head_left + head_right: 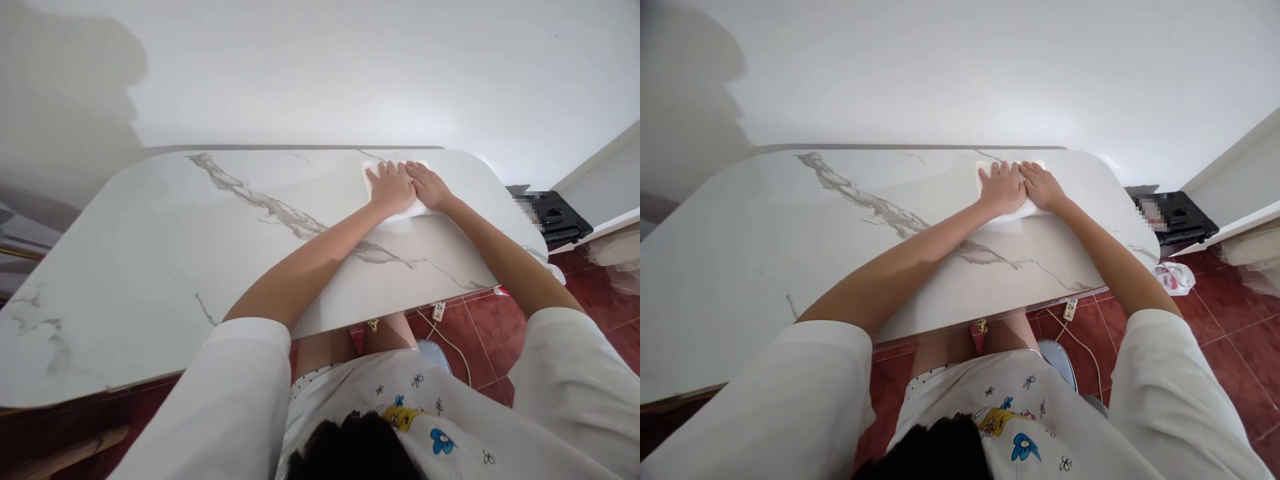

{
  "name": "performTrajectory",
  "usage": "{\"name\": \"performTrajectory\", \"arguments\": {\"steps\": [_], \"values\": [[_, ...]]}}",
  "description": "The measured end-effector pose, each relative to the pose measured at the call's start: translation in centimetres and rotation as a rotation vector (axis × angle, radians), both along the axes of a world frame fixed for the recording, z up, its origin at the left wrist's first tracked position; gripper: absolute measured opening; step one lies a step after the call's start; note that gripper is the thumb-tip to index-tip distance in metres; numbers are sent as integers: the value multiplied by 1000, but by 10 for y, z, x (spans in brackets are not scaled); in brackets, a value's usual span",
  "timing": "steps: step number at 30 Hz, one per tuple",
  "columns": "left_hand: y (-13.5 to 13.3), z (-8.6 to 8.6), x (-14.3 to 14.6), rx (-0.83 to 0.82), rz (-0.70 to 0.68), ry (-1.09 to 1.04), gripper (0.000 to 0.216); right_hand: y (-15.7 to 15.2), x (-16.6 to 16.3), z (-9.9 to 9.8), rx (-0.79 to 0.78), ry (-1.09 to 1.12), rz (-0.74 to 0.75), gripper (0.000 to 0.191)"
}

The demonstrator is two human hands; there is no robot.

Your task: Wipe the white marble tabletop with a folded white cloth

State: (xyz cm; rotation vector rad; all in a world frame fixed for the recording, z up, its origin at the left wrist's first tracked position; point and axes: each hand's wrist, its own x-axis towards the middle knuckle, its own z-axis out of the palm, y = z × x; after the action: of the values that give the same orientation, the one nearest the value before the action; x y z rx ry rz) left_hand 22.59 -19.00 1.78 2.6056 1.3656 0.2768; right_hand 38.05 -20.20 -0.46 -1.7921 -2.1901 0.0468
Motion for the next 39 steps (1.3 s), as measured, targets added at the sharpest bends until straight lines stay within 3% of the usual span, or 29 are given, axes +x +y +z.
{"name": "performTrajectory", "arguments": {"steps": [17, 26, 31, 39], "values": [[84, 2, 7, 48, 1, -2, 55, 89, 2, -2, 14, 26, -86, 57], [85, -3, 13, 105, 44, 3, 57, 100, 12, -9, 50, 64, 4, 56], [81, -4, 31, 95, 49, 8, 58, 98, 34, -12, 94, 62, 69, 56], [86, 0, 60, 74, 37, -42, 54, 93, 51, -4, 34, 98, -122, 58]]}}
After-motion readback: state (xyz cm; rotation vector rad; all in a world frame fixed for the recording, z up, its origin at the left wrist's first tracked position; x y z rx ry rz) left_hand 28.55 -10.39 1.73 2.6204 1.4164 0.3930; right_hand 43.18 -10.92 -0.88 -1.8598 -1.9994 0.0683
